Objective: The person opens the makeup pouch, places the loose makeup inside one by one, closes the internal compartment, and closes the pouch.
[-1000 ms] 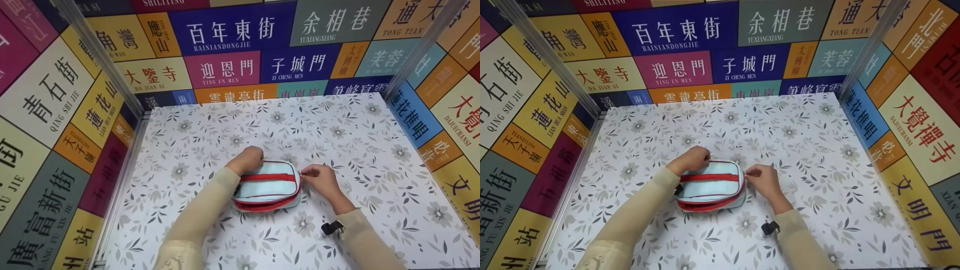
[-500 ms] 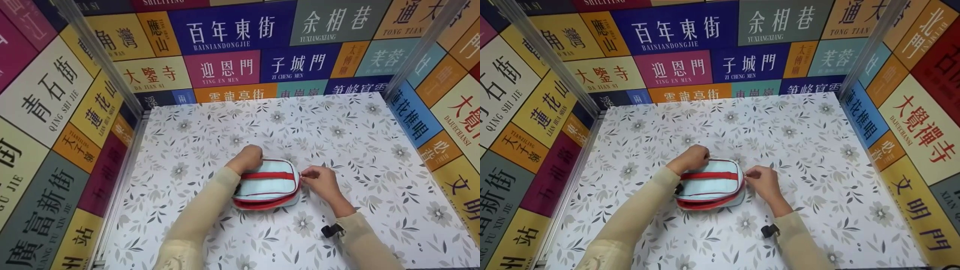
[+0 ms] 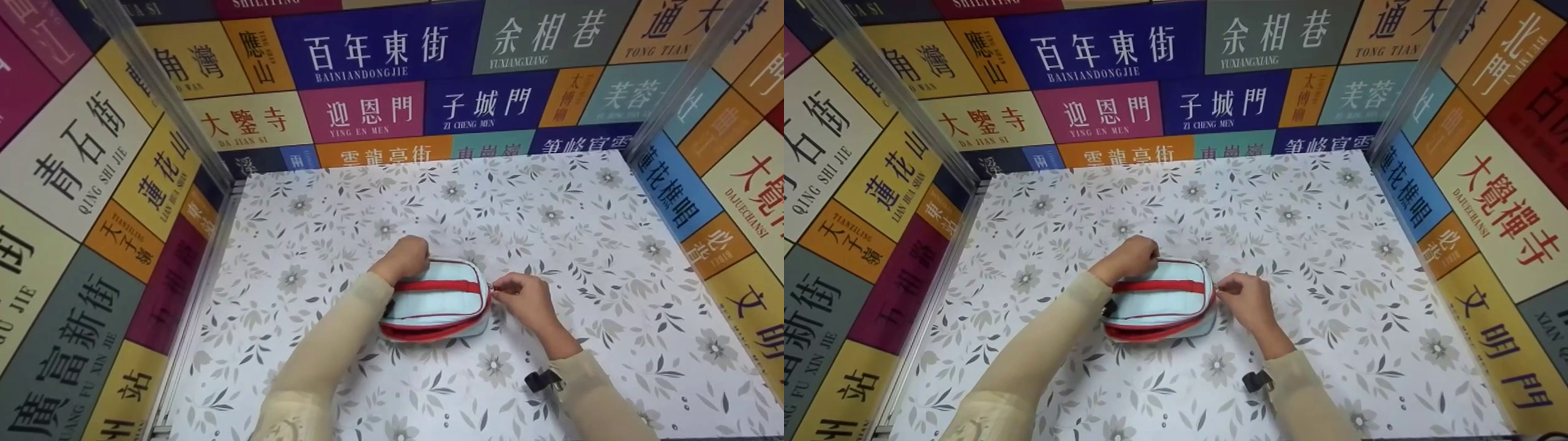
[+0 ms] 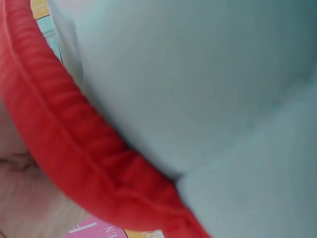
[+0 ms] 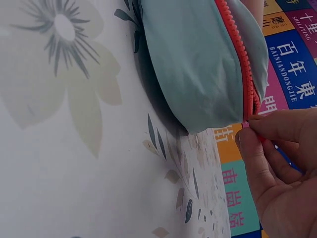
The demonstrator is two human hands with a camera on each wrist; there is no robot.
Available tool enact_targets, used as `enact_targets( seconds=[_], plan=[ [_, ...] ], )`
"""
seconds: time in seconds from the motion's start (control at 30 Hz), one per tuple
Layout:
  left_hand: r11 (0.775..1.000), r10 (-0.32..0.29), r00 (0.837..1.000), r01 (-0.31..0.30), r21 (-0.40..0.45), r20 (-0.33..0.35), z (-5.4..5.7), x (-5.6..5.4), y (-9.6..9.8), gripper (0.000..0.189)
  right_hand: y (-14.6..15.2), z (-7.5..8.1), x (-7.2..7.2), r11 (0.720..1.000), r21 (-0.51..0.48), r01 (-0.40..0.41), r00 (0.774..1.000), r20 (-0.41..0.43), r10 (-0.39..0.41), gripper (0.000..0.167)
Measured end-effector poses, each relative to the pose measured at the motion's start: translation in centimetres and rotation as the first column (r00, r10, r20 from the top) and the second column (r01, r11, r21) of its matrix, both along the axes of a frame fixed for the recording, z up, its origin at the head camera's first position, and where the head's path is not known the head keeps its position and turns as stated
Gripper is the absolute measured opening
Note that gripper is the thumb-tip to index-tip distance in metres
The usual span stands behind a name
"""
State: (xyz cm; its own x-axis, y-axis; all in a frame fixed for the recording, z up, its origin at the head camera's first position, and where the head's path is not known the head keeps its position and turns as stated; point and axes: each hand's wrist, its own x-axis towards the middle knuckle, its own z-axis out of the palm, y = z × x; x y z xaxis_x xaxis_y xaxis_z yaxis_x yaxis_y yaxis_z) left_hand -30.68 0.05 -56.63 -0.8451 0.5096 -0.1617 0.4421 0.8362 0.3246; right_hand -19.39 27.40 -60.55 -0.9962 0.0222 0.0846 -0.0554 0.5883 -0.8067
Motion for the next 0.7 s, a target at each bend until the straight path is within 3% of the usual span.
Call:
enact_targets(
  seconds=[0.3,0.7],
  plan=[
    [0.998,0.063,0.998,-0.063,-0.010,0.016,-0.2,-0.3,0.1,0.015,-0.1,0.2,0.6,0.999,-0.029,0.018,1.000,-0.008,-0.018,0.010],
    [0.996,0.088,0.995,-0.087,-0.020,0.046,0.2,-0.3,0.2,0.014,-0.4,0.0,1.3,0.999,-0.026,0.037,0.999,-0.038,-0.038,0.012]
  ],
)
